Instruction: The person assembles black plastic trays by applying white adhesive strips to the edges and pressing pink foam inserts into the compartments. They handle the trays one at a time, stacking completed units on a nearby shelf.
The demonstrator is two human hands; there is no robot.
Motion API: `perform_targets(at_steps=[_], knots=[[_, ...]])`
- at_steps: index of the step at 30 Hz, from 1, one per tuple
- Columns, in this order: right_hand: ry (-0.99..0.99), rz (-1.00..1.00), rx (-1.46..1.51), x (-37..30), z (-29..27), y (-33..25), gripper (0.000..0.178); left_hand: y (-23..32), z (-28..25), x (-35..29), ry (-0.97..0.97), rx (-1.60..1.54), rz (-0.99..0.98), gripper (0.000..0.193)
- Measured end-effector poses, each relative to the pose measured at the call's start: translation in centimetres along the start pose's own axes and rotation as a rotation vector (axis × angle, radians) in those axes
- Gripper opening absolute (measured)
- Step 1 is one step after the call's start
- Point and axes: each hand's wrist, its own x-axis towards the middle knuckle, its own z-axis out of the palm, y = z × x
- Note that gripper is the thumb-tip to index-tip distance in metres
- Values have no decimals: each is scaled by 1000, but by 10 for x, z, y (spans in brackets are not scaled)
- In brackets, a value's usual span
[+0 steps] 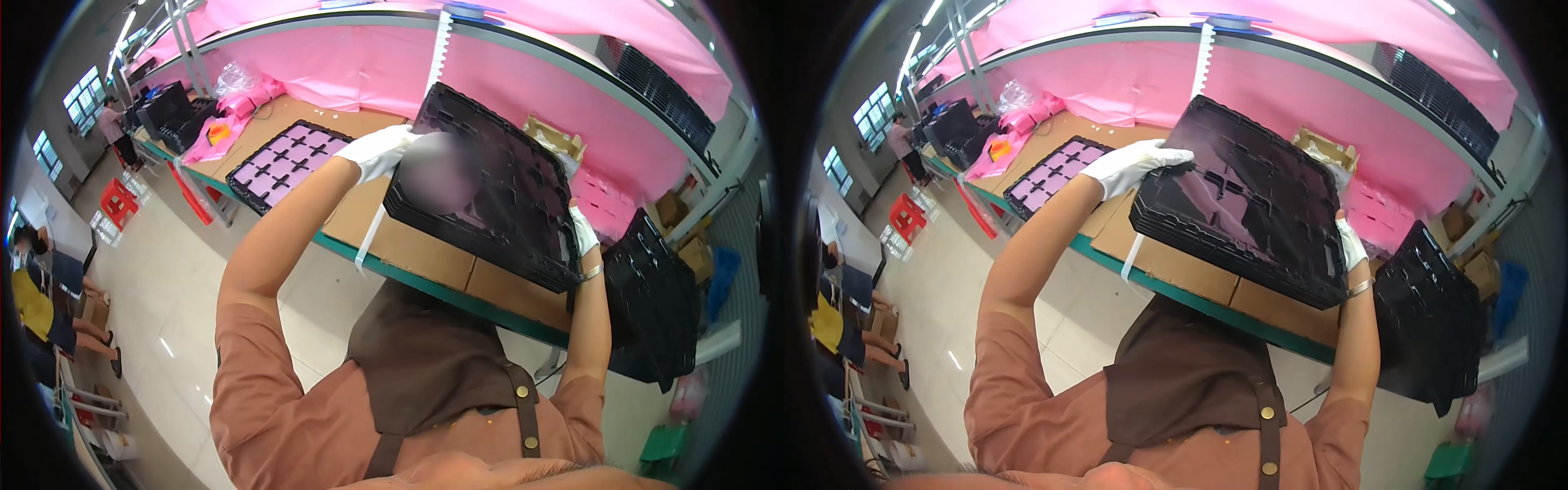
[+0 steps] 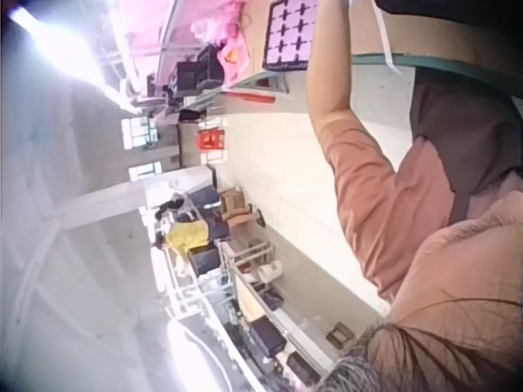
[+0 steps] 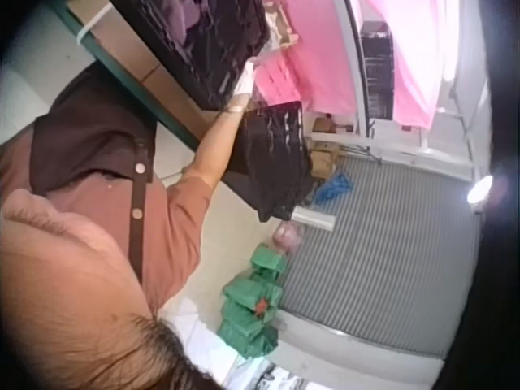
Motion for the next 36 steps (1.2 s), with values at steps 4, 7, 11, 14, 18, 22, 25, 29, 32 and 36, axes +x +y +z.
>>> perform_targets(at_steps=[4, 7, 11, 14, 18, 22, 25, 29, 32, 36], knots=[[197, -90, -221, -27, 34, -8, 80, -36, -9, 21, -78, -222, -64, 47], [233, -186, 11, -26, 34, 3, 54, -64, -15, 24, -86, -287, -108, 33], [10, -68, 389, -5, 22, 27, 49, -107, -25, 34, 16, -174, -196, 35], [35, -22, 465, -7, 18, 41, 48, -126, -14, 38, 2, -513, -335, 33], [336, -120, 207, -50, 68, 25, 33, -170, -21, 43, 35, -488, -326, 31], [137, -50, 291, -37, 34, 44, 33, -187, -8, 48, 44, -556, -345, 32], [161, -45, 249, -30, 38, 61, 36, -204, 0, 38, 74, -578, -364, 34], [224, 31, 228, -12, 22, 93, 43, -251, 1, 41, 76, -546, -462, 31], [311, 44, -79, -31, 35, 97, 65, -233, 28, 24, 123, -445, -453, 36], [297, 129, -452, -43, 42, 102, 74, -246, 42, -5, 226, -474, -338, 44]])
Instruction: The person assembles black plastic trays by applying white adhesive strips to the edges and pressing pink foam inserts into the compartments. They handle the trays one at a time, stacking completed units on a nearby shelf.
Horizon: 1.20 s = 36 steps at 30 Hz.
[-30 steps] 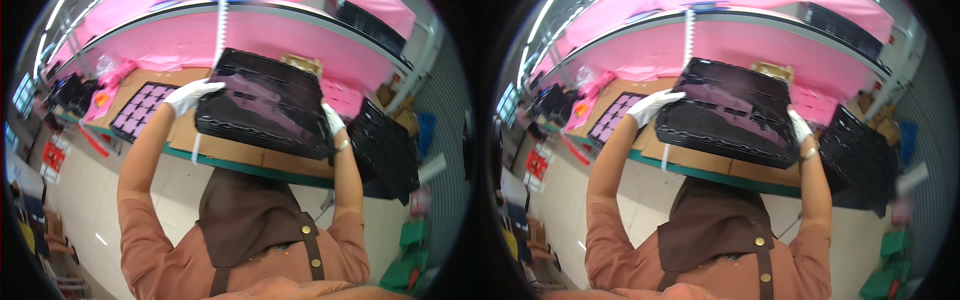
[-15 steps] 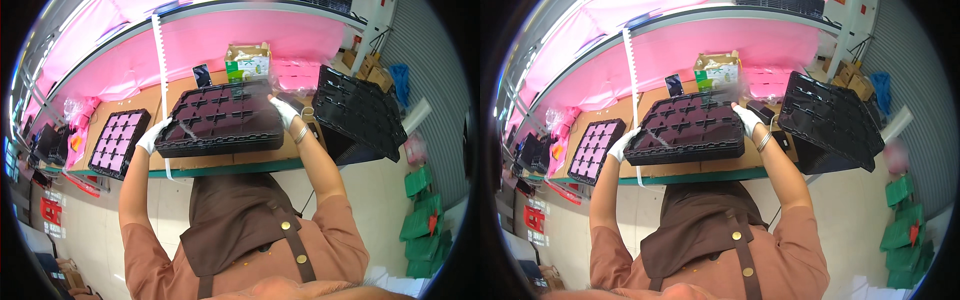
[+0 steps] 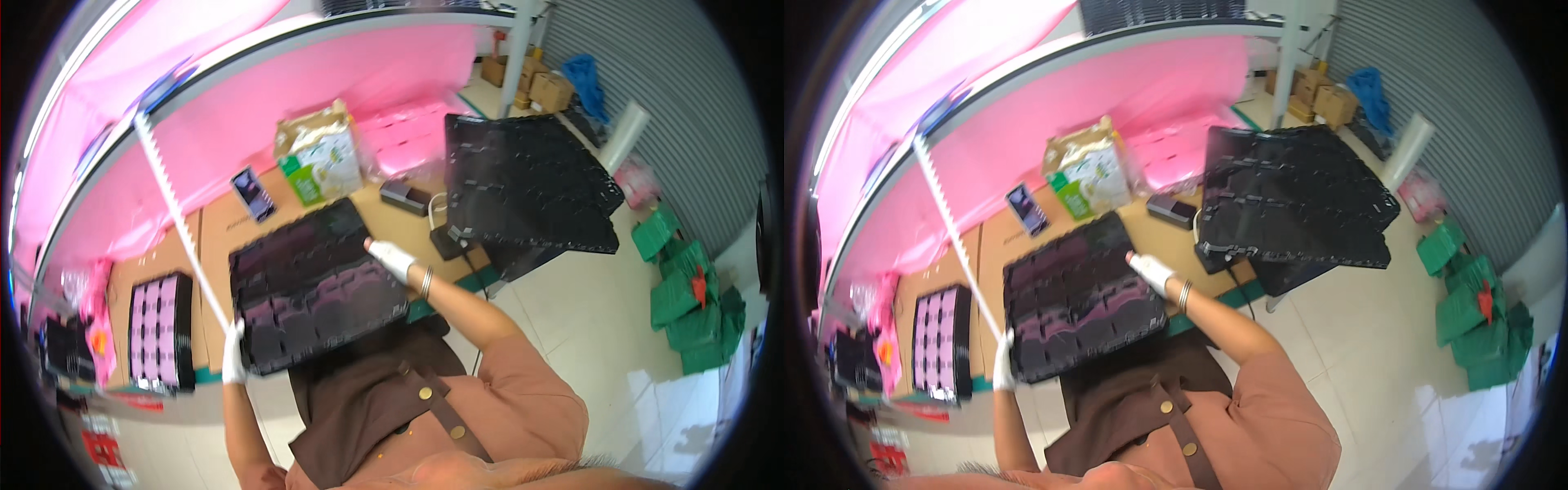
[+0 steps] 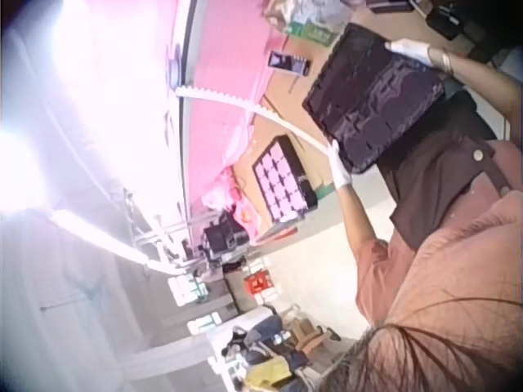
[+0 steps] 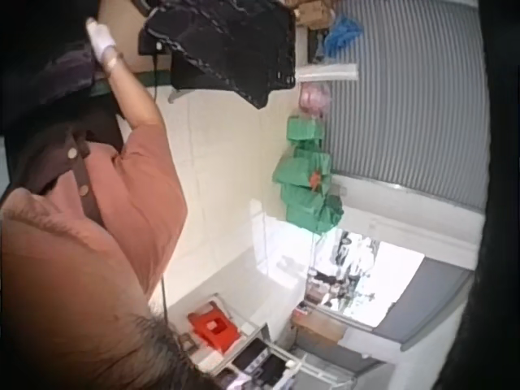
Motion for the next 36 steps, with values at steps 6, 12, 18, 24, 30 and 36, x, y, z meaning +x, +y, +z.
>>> perform_targets(at_steps=[6, 12, 18, 24, 30, 36], knots=[[111, -145, -507, 46, -4, 13, 81, -20, -2, 5, 114, 184, 6, 56], [146, -64, -678, 40, -10, -16, 70, 18, 20, 25, 241, 1054, 101, 58], [359, -325, -747, -58, -16, -31, 32, 64, 62, 27, 223, 1249, 17, 58], [500, -660, -1038, -172, -71, -35, 27, 81, 106, -16, 115, 1264, 295, 49], [864, -493, -1395, -203, -133, -41, 36, 59, 128, -50, -595, 1092, 772, 36], [767, -773, -1326, -250, -223, -25, 29, 13, 202, -126, -380, 955, 1103, 29]])
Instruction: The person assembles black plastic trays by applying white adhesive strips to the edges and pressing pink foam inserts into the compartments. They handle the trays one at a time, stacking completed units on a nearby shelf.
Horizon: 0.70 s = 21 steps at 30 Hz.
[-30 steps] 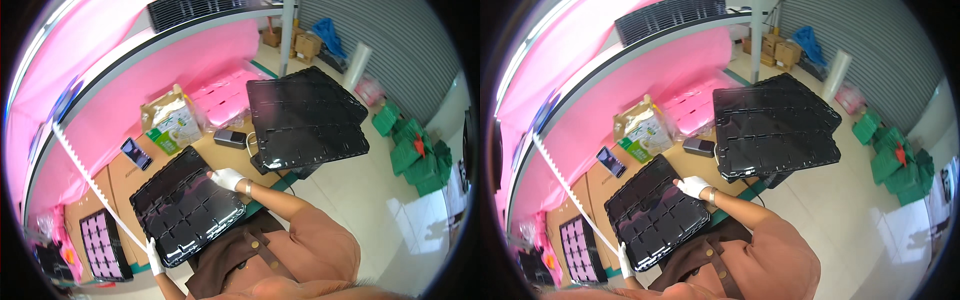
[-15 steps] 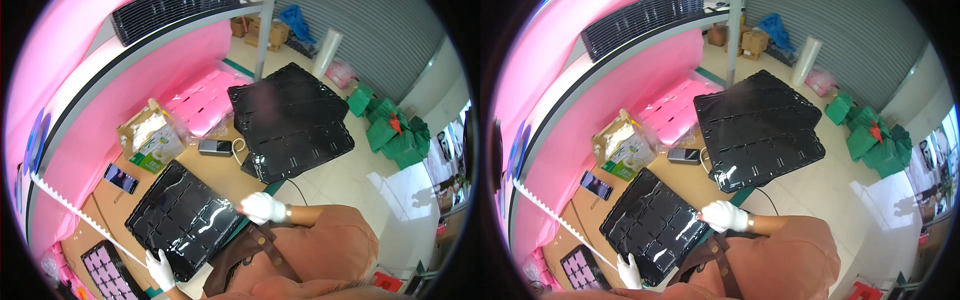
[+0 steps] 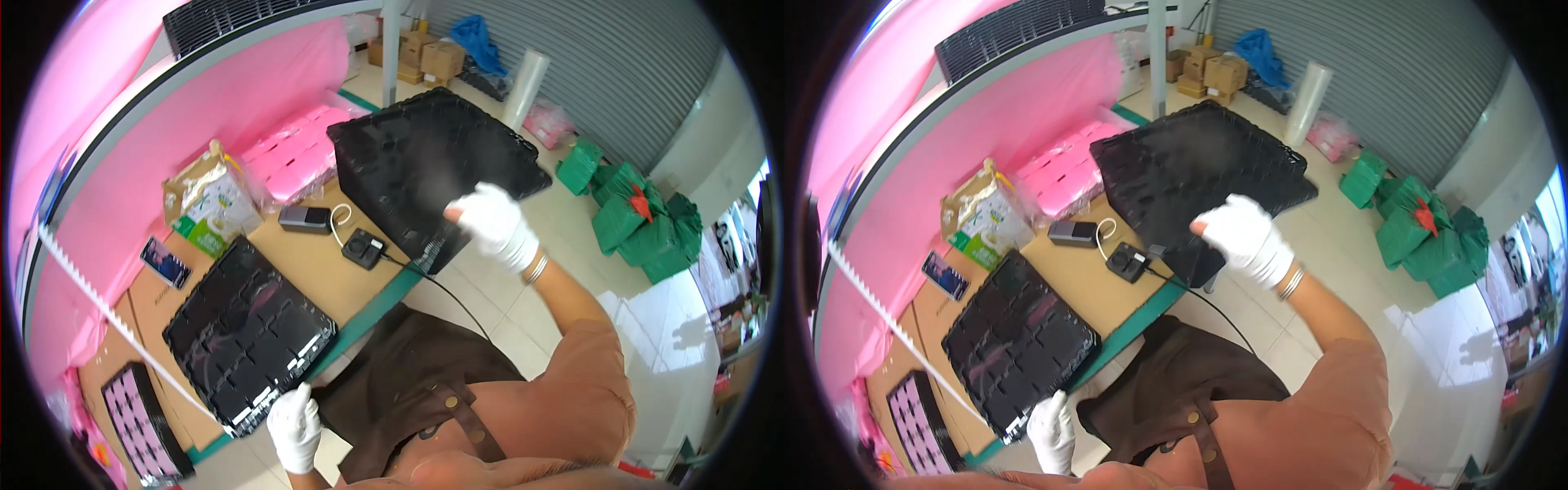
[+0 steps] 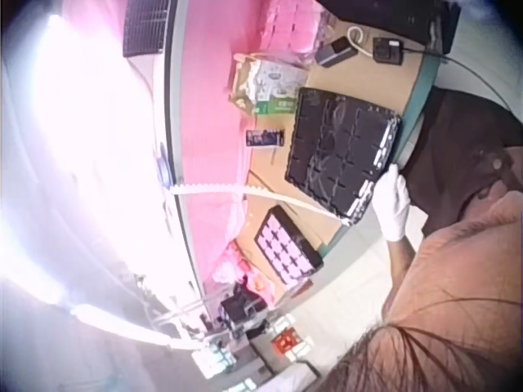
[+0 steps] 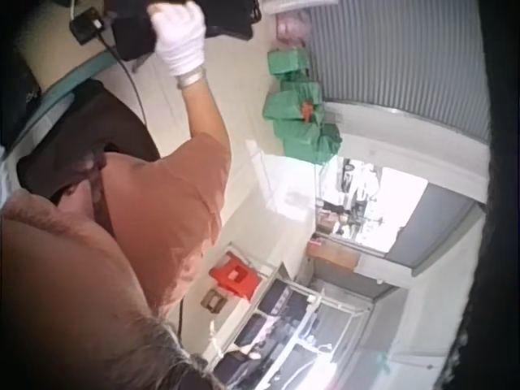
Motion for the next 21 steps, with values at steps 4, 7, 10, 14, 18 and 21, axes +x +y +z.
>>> perform_targets(at_steps=[4, 7, 10, 14, 18, 21], knots=[[48, 21, 164, -25, -21, 77, 38, 62, 35, -8, -16, -71, 19, 28], [-33, 110, 399, -68, 5, 112, 48, 89, 75, -21, -105, -78, 83, 25], [13, -21, 371, -80, 25, 112, 53, 101, 115, -48, -222, -147, -51, 21], [54, -51, 433, -73, 24, 102, 51, 74, 187, -94, -269, -486, -543, 27], [99, -117, 473, -54, 32, 96, 46, 14, 253, -139, -168, -1070, -1097, 36], [49, -93, 477, -53, 39, 100, 40, -1, 260, -146, -102, -1204, -1158, 39]])
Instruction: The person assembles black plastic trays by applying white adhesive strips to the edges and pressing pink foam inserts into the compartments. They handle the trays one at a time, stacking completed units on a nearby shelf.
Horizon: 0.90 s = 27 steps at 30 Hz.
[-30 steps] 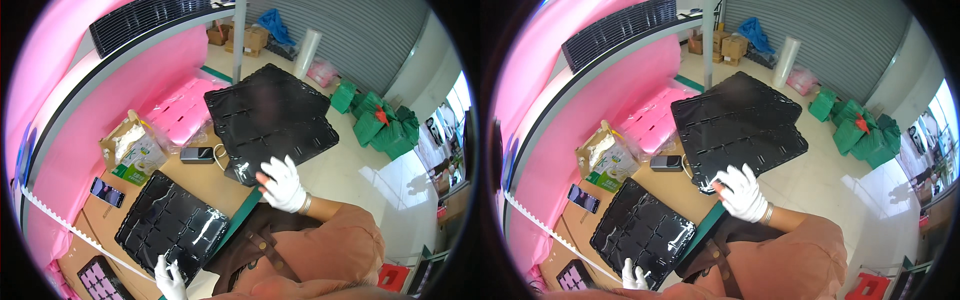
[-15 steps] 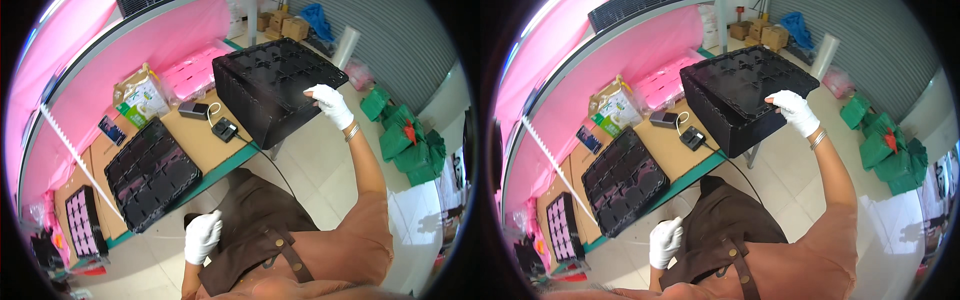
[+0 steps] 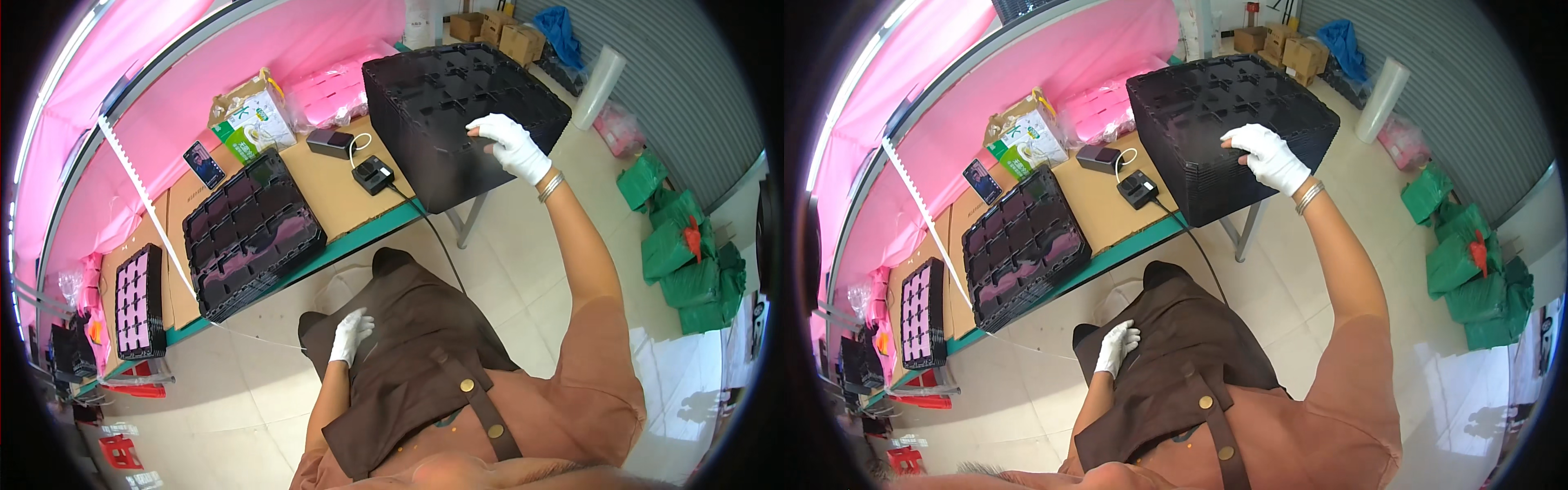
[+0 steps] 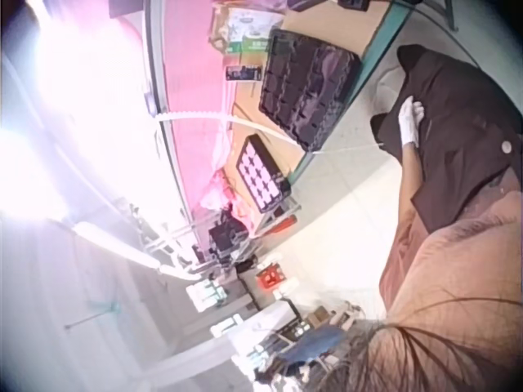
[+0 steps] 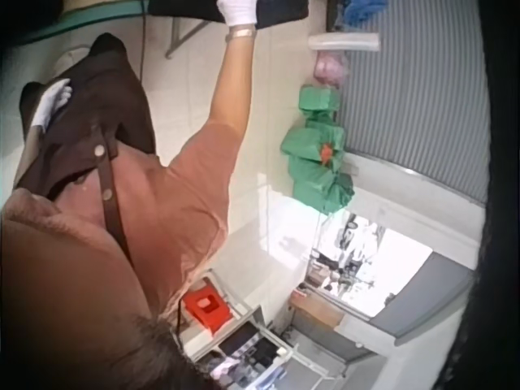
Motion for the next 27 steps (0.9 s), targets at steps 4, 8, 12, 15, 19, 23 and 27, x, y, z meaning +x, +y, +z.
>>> perform_targets(at_steps=[4, 8, 12, 15, 19, 23, 27], knots=[[-30, -7, -94, -4, -5, -7, 37, -3, -3, 1, -8, -48, 33, 40], [51, 6, -176, -13, -11, -23, 39, -4, -4, 3, -11, -103, 51, 41], [455, 320, -212, -62, -15, -6, 35, -3, -4, 2, 13, -128, 22, 40], [808, 696, -200, -136, -3, 49, 34, -1, -4, 1, 55, -98, -10, 38], [1026, 1227, 126, -255, 33, 156, 42, 12, 13, 3, 107, 74, -28, 34], [946, 1339, 777, -247, 69, 175, 65, 65, 58, 1, 247, 418, 255, 30], [1073, 1261, 1359, -230, 86, 184, 68, 169, 150, 5, 310, 785, 969, 39]])
